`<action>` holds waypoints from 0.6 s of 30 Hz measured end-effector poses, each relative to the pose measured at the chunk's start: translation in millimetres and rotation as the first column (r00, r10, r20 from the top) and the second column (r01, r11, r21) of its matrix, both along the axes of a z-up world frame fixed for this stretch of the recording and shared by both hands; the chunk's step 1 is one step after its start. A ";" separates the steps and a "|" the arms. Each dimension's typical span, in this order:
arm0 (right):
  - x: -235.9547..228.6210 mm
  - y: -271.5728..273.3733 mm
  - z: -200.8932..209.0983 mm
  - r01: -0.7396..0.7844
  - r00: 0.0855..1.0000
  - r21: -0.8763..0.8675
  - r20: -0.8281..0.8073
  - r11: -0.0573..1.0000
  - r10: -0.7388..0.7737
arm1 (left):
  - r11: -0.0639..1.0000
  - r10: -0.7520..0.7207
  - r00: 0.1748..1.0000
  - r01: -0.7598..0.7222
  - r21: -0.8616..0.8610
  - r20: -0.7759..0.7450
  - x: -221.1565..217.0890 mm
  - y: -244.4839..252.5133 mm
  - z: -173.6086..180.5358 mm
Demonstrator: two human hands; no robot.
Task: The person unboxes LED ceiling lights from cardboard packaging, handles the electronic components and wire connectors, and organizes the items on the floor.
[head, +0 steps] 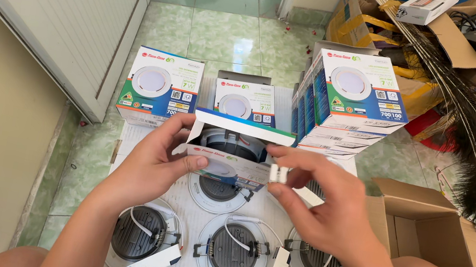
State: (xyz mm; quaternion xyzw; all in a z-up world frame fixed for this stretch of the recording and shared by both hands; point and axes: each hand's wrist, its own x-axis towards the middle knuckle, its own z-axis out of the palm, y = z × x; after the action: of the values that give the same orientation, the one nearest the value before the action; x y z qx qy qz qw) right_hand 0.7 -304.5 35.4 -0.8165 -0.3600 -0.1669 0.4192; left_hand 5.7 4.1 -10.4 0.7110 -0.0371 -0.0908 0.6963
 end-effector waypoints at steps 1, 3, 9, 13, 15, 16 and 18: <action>2.0 -1.0 -1.3 0.002 1.000 0.001 0.002 1.000 -0.002 | 1.000 -0.002 1.000 0.002 0.001 0.002 0.7 0.7 0.5; 5.9 -2.6 -4.5 0.093 0.994 -0.225 -0.026 0.970 -0.102 | 0.995 -0.083 0.993 0.088 -0.055 0.087 1.5 2.4 0.6; 10.0 -4.2 -2.5 0.110 0.994 -0.315 0.015 0.943 -0.111 | 0.982 -0.118 0.980 0.139 -0.126 0.158 4.7 8.3 -5.9; 6.5 -0.5 3.4 0.050 0.996 -0.276 0.083 0.960 -0.028 | 0.988 -0.088 0.988 0.103 -0.114 0.129 1.1 10.9 -3.1; 3.7 0.5 7.2 0.058 0.990 -0.245 0.136 0.968 -0.025 | 0.980 -0.091 0.988 0.111 -0.163 0.122 -1.0 11.2 -3.0; 3.7 2.1 7.8 0.055 0.990 -0.246 0.138 0.968 -0.021 | 0.981 -0.088 0.988 0.107 -0.163 0.124 -2.0 11.4 -1.4; 3.4 4.3 8.5 0.061 0.980 -0.214 0.199 0.975 -0.017 | 0.977 -0.105 0.991 0.119 -0.175 0.087 -3.4 10.7 1.3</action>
State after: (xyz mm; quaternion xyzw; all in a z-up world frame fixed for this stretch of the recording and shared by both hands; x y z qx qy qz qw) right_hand 4.1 -300.2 43.9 -0.8442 -0.3995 -0.2142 0.2860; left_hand 2.3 14.8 -9.1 0.6450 -0.1120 -0.0987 0.7495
